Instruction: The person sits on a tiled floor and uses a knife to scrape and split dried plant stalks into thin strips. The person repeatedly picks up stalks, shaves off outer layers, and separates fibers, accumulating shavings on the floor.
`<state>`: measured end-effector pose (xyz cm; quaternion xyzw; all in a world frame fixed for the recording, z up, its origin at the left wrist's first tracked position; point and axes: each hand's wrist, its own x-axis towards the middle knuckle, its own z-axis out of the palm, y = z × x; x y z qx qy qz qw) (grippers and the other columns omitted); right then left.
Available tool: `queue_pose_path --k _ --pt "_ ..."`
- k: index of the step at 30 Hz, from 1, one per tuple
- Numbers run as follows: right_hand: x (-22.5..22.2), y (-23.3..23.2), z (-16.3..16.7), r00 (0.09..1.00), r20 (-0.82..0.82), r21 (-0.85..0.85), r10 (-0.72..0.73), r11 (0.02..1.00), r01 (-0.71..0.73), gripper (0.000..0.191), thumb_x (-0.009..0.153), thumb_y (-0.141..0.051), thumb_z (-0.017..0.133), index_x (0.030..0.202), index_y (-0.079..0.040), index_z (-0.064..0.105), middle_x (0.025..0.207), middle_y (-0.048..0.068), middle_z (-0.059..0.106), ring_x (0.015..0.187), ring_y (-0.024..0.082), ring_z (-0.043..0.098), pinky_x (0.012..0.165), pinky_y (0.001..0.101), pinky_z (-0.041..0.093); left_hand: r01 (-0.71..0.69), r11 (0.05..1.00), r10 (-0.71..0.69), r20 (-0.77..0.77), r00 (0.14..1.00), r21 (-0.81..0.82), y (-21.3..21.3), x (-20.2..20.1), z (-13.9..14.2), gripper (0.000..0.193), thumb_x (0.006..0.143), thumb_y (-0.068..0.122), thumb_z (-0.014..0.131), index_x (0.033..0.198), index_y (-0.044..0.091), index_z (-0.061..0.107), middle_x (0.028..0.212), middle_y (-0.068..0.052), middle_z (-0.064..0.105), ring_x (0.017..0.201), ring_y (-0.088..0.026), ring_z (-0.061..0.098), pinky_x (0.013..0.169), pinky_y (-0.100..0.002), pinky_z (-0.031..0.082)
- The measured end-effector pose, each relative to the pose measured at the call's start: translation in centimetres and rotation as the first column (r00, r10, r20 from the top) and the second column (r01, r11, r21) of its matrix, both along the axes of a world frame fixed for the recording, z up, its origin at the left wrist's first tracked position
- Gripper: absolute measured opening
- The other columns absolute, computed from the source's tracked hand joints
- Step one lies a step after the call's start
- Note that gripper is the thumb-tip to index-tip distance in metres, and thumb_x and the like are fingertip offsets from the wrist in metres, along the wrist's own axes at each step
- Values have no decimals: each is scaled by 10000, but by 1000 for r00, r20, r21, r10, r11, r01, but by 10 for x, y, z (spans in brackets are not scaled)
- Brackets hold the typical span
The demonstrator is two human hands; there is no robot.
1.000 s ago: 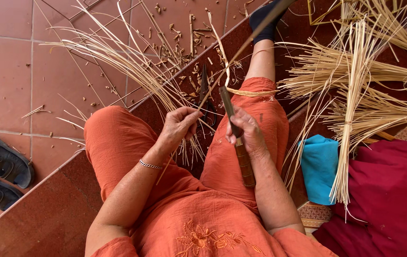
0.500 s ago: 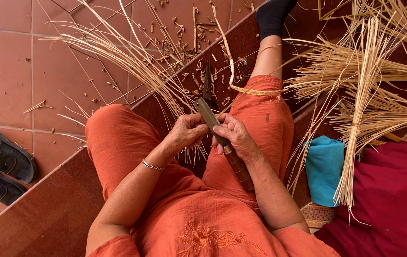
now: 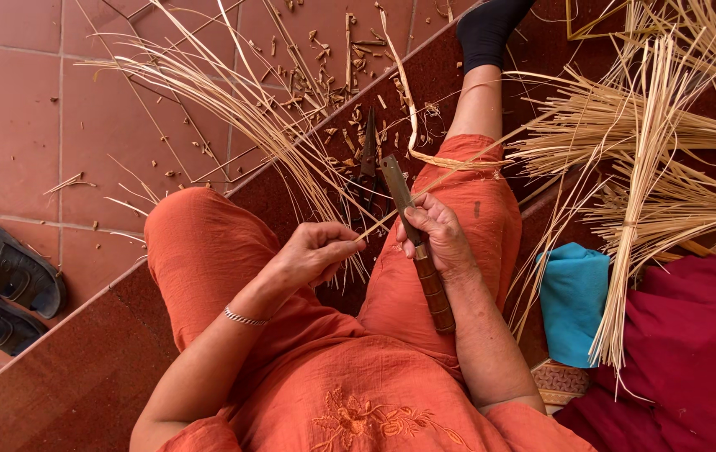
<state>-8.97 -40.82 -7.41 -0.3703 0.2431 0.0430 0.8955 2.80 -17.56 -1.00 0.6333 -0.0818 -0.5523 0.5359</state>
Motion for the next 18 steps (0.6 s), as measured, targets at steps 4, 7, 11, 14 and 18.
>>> queue_pose_path --k 4,7,11,14,18 --pt "1 -5 -2 999 29 21 -29 999 28 161 1029 -114 612 1119 -2 541 751 138 686 498 159 634 447 251 522 -61 998 60 -58 996 -11 21 -1 26 220 986 224 681 1028 28 771 548 53 514 437 -22 419 385 -200 310" --pt "0 -8 -3 997 35 41 -66 997 64 137 1040 -104 602 1110 0 548 750 144 685 492 167 626 457 261 518 -64 996 62 -33 998 -56 34 -1 40 228 990 211 674 1051 16 777 622 74 528 524 -12 405 443 -199 314" --pt "-3 -8 -3 996 49 65 -79 995 76 129 1026 -97 599 1104 -2 563 735 140 684 475 167 620 441 261 511 18 993 -3 130 992 -117 41 -2 47 243 1004 204 665 1087 5 777 756 89 631 648 -8 488 541 -197 429" --pt "-5 -9 -4 994 54 81 -96 993 91 123 1038 -92 605 1106 -4 552 754 148 688 491 177 625 456 265 510 83 990 -47 283 958 -117 46 -3 53 235 1029 195 671 1098 -5 774 781 83 637 697 -7 504 579 -204 463" --pt "-6 -10 -6 991 71 67 -116 992 111 136 1035 -93 622 1100 -8 537 747 160 691 491 184 631 449 272 512 118 990 -137 279 951 82 53 -2 66 233 963 210 664 1070 45 788 620 45 620 503 -40 473 433 -247 409"
